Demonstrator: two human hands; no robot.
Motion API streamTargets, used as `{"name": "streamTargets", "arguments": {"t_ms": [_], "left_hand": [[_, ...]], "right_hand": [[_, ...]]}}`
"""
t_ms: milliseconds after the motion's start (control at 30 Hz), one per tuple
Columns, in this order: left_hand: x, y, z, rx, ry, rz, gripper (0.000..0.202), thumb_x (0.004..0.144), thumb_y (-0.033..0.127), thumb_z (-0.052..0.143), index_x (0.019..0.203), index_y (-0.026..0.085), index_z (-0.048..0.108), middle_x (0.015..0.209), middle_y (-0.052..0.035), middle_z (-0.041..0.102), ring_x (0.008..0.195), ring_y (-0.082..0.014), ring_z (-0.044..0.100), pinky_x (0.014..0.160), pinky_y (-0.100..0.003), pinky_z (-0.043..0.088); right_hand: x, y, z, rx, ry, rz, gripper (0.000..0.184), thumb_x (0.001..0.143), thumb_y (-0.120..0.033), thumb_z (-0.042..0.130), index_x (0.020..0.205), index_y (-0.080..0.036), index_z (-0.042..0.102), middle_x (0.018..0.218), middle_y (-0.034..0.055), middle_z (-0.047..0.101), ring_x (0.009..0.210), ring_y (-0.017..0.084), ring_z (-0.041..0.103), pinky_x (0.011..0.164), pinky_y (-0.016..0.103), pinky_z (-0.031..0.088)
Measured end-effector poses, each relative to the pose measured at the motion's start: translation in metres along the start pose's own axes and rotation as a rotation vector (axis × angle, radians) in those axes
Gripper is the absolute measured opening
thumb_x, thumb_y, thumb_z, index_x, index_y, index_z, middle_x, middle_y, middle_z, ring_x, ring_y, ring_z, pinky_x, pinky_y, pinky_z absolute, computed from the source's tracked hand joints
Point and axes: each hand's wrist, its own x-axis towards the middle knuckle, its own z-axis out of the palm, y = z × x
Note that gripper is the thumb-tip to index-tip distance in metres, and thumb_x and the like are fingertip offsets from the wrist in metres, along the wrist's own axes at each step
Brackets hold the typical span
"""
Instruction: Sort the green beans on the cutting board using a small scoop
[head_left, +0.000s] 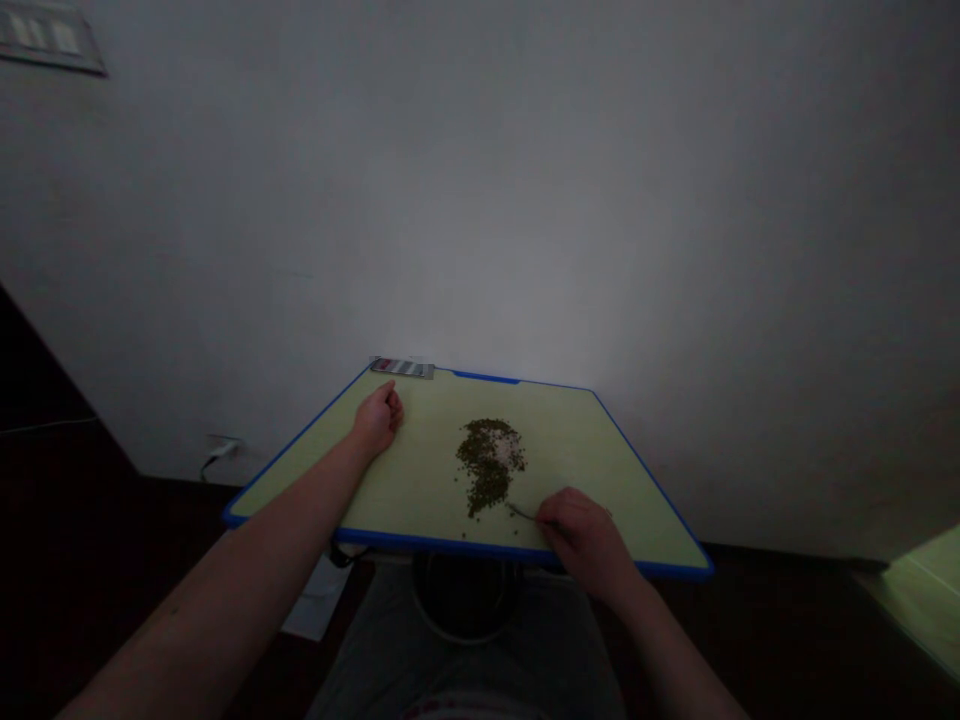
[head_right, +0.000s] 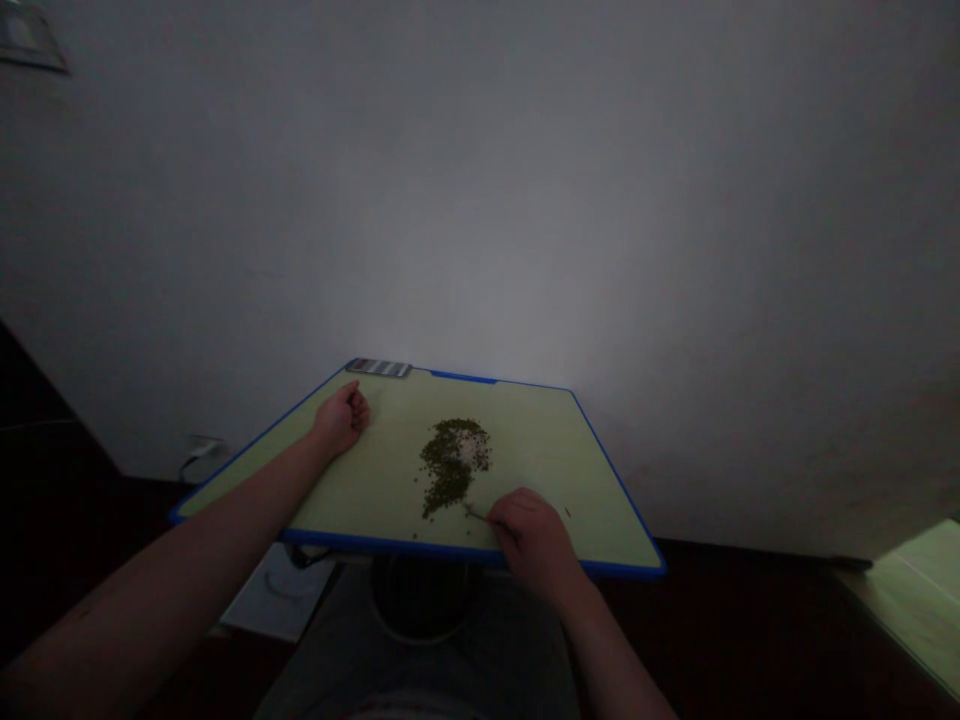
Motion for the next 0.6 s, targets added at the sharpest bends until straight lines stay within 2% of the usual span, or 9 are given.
{"name": "streamTargets", "arguments": {"t_ms": [367,600], "left_hand": [[-0.005,0.003,0.005,-0.004,-0.006,0.001,0.034,0.073,0.035,0.045,0.048,0.020,0.028,0.034,0.0066,0.024,0.028,-0.0060,0.022,0.030,-0.022,0.011],[-0.004,0.003,0.004,-0.012,-0.005,-0.008,0.034,0.072,0.035,0.045,0.047,0.019,0.029,0.034,0.0066,0.025,0.027,-0.0060,0.021,0.030,-0.023,0.011]], "right_hand": [[0.002,-0.005,0.006,0.002,-0.011,-0.045,0.015,0.077,-0.011,0.044,0.076,-0.018,0.058,0.075,0.0030,0.060,0.074,0.014,0.050,0.069,0.028,0.039],[0.001,-0.004,0.012,-0.049,0.024,0.011,0.017,0.075,-0.009,0.045,0.080,-0.018,0.059,0.078,0.0040,0.061,0.077,0.015,0.050,0.070,0.029,0.040]]}}
